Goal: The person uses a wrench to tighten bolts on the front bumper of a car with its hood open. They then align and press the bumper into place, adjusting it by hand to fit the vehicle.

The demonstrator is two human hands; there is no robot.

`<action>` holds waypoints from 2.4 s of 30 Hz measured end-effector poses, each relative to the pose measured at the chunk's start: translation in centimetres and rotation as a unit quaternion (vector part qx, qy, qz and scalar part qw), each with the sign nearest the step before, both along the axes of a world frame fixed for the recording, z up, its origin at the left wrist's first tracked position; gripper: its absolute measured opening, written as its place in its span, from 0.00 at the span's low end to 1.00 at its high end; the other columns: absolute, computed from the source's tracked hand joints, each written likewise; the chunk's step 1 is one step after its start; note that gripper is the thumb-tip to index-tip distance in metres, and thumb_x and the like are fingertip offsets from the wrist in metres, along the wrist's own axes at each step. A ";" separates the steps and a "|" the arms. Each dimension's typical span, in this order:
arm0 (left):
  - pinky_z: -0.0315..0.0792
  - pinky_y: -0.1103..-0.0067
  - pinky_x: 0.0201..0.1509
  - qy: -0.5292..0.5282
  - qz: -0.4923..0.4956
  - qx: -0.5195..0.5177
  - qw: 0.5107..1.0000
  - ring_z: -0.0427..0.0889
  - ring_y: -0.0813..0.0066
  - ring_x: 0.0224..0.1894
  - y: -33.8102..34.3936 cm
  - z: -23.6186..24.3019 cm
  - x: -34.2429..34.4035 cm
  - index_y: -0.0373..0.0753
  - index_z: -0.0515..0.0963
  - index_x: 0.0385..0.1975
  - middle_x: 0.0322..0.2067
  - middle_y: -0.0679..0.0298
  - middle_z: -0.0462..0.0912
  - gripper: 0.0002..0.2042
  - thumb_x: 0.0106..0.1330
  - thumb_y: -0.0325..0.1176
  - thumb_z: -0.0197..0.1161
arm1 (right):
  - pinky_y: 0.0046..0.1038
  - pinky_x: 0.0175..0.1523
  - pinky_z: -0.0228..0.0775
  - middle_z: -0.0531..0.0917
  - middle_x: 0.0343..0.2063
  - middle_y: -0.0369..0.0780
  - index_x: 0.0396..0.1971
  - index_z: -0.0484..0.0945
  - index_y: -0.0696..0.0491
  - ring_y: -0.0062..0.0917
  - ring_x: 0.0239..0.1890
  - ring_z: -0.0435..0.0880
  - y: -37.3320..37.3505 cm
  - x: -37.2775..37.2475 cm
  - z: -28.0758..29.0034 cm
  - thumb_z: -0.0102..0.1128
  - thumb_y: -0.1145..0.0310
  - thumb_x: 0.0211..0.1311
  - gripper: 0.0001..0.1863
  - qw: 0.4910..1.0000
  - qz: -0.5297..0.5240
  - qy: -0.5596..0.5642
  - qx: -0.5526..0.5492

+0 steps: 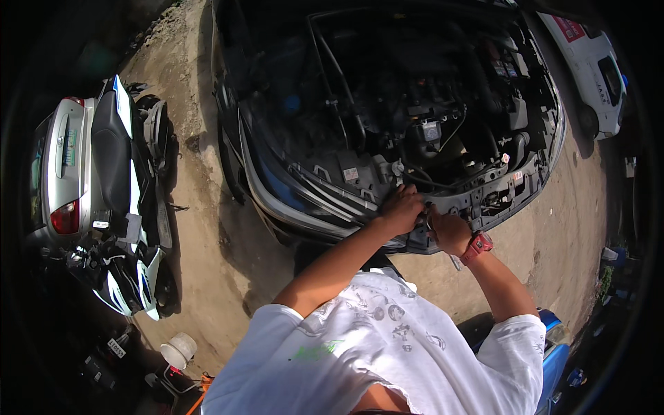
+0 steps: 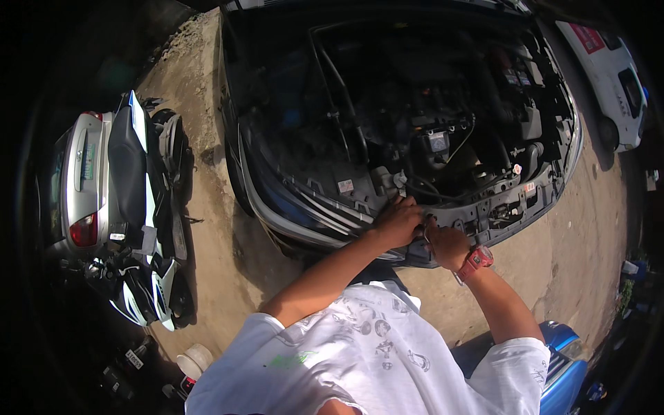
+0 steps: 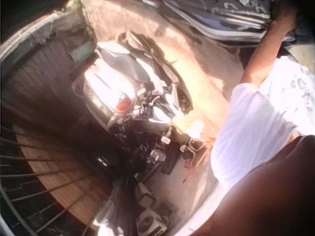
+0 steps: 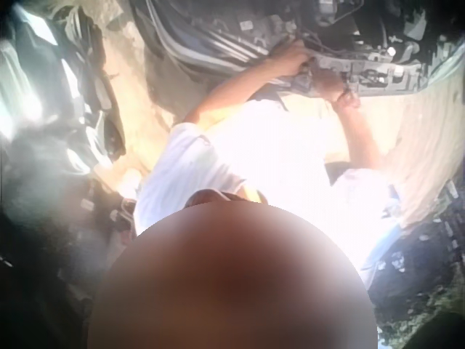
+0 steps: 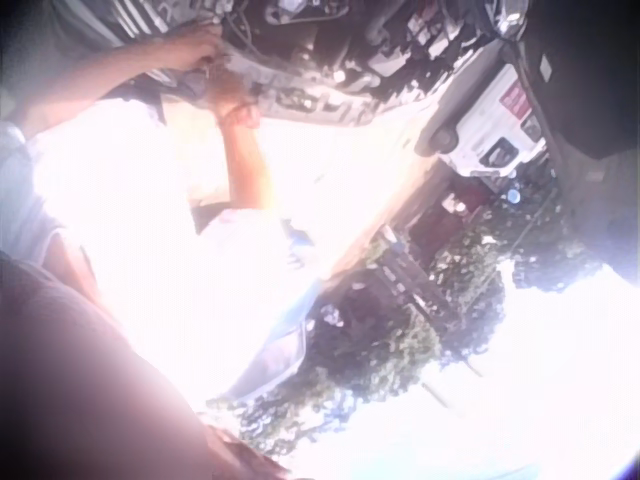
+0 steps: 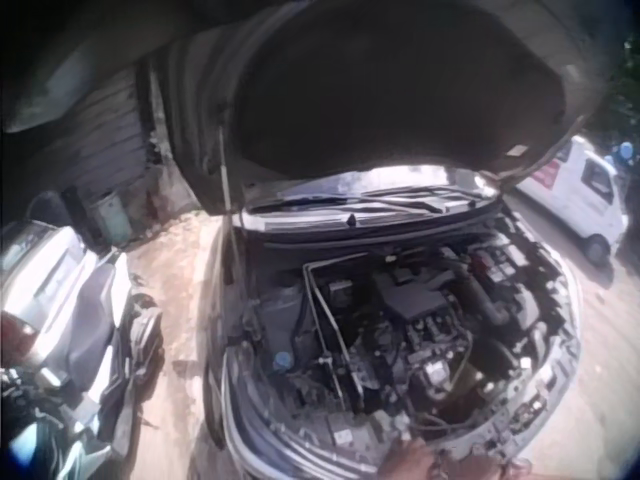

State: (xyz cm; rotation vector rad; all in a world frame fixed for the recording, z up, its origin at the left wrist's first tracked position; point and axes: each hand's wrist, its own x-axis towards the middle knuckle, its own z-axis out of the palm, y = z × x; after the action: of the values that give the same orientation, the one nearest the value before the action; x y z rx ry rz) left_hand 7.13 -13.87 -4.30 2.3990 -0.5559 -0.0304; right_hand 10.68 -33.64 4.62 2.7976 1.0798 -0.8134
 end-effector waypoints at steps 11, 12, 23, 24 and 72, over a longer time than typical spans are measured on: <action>0.66 0.63 0.68 0.001 0.000 0.005 1.000 0.76 0.62 0.58 0.1 0.0 0.9 0.45 0.90 0.36 0.46 0.67 0.85 0.10 0.58 0.40 0.77 | 0.43 0.41 0.81 0.87 0.35 0.47 0.58 0.73 0.53 0.45 0.41 0.89 -0.2 0.2 0.1 0.68 0.64 0.66 0.23 0.999 0.013 -0.047 -0.010; 0.66 0.62 0.67 -0.001 0.002 0.015 1.000 0.76 0.62 0.58 0.2 0.1 1.0 0.45 0.90 0.37 0.46 0.67 0.85 0.10 0.58 0.40 0.77 | 0.42 0.44 0.81 0.87 0.37 0.46 0.58 0.75 0.51 0.45 0.43 0.88 -0.1 0.1 0.1 0.66 0.66 0.67 0.21 0.993 0.046 -0.108 -0.006; 0.66 0.62 0.67 0.012 -0.011 -0.012 1.000 0.77 0.60 0.59 0.3 0.3 1.1 0.47 0.90 0.44 0.49 0.67 0.87 0.13 0.59 0.35 0.78 | 0.41 0.60 0.74 0.83 0.42 0.42 0.47 0.82 0.47 0.41 0.54 0.80 -0.2 1.2 1.7 0.60 0.78 0.57 0.17 0.967 0.051 -0.225 0.111; 0.66 0.62 0.68 0.018 -0.017 -0.015 1.000 0.77 0.60 0.60 0.2 0.3 1.2 0.47 0.90 0.44 0.49 0.66 0.87 0.13 0.59 0.35 0.78 | 0.41 0.59 0.74 0.83 0.42 0.43 0.46 0.82 0.48 0.42 0.54 0.80 -0.7 1.1 2.3 0.59 0.79 0.56 0.18 0.968 0.035 -0.219 0.119; 0.63 0.66 0.67 -0.060 -0.228 0.424 0.875 0.82 0.64 0.55 -5.1 2.5 3.6 0.44 0.86 0.45 0.41 0.62 0.88 0.10 0.69 0.37 0.63 | 0.48 0.52 0.74 0.83 0.40 0.50 0.49 0.71 0.55 0.50 0.49 0.81 -3.9 -13.6 -0.1 0.61 0.78 0.60 0.17 0.890 -0.349 0.058 0.288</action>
State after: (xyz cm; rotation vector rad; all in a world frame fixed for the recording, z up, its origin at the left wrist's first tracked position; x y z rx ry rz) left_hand 10.75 -18.96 -1.81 3.0399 -1.3914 -0.4111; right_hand -2.89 -37.56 4.52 3.7760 0.2943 -0.7895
